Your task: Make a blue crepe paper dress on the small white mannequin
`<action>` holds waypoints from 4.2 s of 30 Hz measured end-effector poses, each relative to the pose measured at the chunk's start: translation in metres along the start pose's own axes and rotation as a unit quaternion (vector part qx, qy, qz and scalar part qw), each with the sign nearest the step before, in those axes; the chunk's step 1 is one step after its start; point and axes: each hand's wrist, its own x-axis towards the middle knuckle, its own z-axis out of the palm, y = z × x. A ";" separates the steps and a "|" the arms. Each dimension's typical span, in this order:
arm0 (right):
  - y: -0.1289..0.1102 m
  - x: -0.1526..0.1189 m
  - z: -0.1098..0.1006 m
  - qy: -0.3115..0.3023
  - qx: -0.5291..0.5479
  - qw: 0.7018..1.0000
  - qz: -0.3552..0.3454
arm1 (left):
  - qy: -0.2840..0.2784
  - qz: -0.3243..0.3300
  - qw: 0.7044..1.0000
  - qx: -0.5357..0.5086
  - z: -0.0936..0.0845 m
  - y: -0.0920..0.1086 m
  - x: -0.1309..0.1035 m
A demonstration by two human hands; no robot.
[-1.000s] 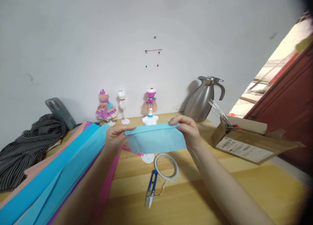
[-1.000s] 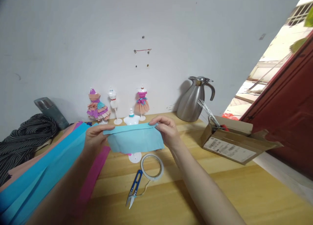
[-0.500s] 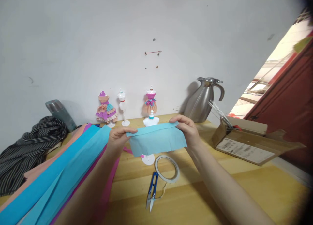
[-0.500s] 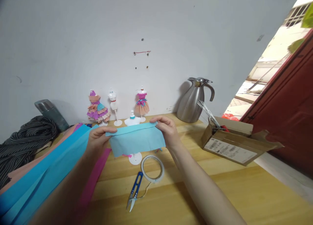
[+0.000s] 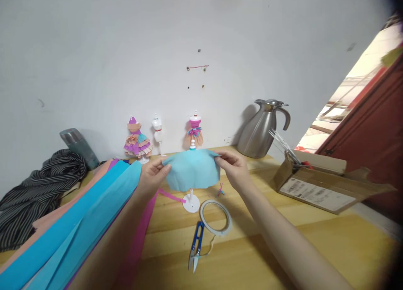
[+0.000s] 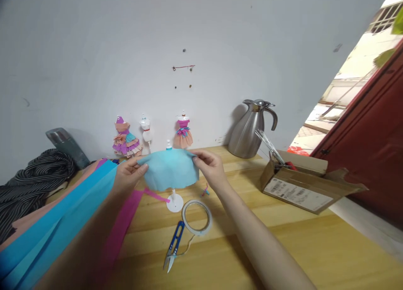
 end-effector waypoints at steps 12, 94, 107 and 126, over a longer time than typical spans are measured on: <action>-0.012 -0.004 -0.002 0.020 0.058 0.998 0.018 | 0.038 0.023 0.998 0.049 -0.010 0.006 -0.003; -0.033 -0.009 0.010 -0.006 -0.120 0.992 0.029 | 0.022 -0.023 0.985 0.171 0.006 0.012 -0.012; -0.005 -0.017 0.026 -0.051 0.093 0.987 0.117 | -0.032 -0.084 0.996 0.021 0.018 0.006 -0.005; -0.003 -0.014 0.028 0.002 0.033 0.996 0.085 | -0.031 -0.077 0.996 0.012 0.020 0.000 -0.003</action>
